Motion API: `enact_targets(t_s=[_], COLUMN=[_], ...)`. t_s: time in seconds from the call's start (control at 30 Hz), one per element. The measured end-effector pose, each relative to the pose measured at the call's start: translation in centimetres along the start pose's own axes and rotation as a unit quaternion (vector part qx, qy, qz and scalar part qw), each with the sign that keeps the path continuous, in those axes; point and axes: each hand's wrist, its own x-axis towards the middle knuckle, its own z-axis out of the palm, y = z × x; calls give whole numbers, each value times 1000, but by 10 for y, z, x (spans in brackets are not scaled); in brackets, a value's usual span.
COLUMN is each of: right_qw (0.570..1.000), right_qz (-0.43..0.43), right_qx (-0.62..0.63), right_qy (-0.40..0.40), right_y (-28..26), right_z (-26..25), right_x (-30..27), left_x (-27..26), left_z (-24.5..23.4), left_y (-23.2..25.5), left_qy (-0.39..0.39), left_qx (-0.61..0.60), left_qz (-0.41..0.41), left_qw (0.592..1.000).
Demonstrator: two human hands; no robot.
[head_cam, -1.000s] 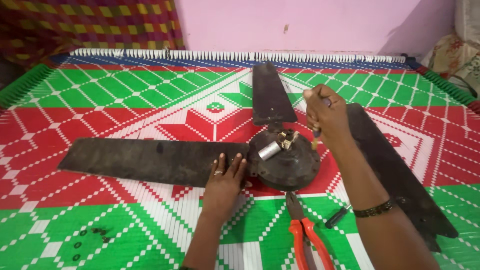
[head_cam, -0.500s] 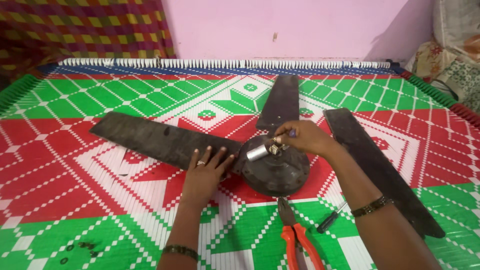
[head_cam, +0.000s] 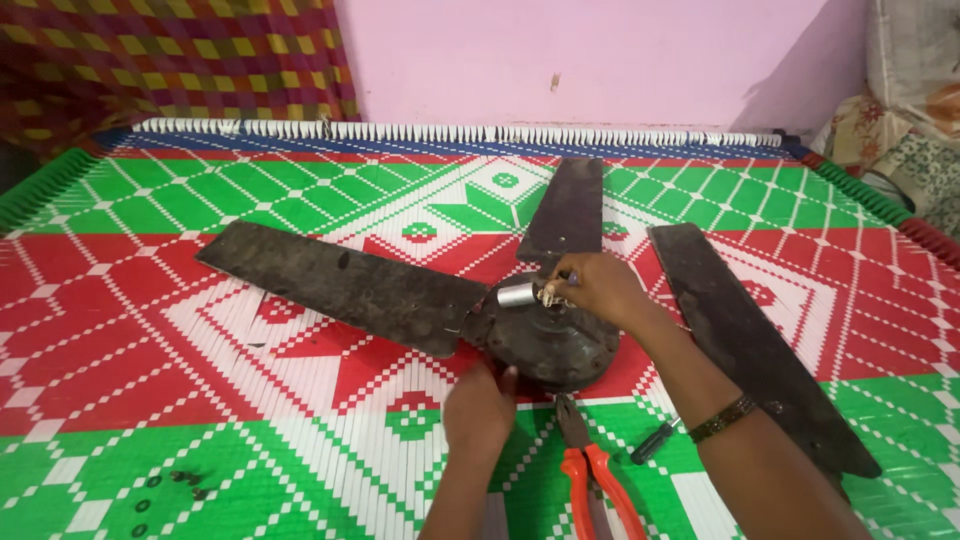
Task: The person disassembles an electric fan by removing its blades from the central motor housing. Using a screwdriver, they loosen and remove the screws securing each blade, then set the blades and hardware aside on the mat.
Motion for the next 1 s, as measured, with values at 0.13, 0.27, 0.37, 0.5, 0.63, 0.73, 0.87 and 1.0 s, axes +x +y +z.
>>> enact_targets(t_s=[0.13,0.27,0.37,0.5,0.63,0.73,0.87,1.0], right_qw=[1000,1000,999,998,996,997,997,997], right_qz=[8,4,-16,-39,-51,-41,-44,-29], right_qx=[-4,-21,9,26,57,59,51,76], right_qy=[4,16,33,41,42,41,33,0], right_y=[2,6,6,4,-4,-13,-25,-36], right_z=[4,9,11,7,2,-1,-4,-9], right_x=[2,4,0,-8,-19,-30,-43,-56], left_x=[7,11,12,4,-3,-9,-22,-35], left_z=[20,23,17,9,-4,-15,-29,-44], left_y=[-7,-8,-6,-3,-2,-1,-5,-9], left_qy=[23,-74,-78,-76,-65,-59,-104,-121], left_qx=[-111,-390,-462,-489,-317,-365,-406,-355], left_qz=[16,-121,-138,-131,-120,-96,-116,-147], left_qw=[993,910,873,859,939,924,901,915])
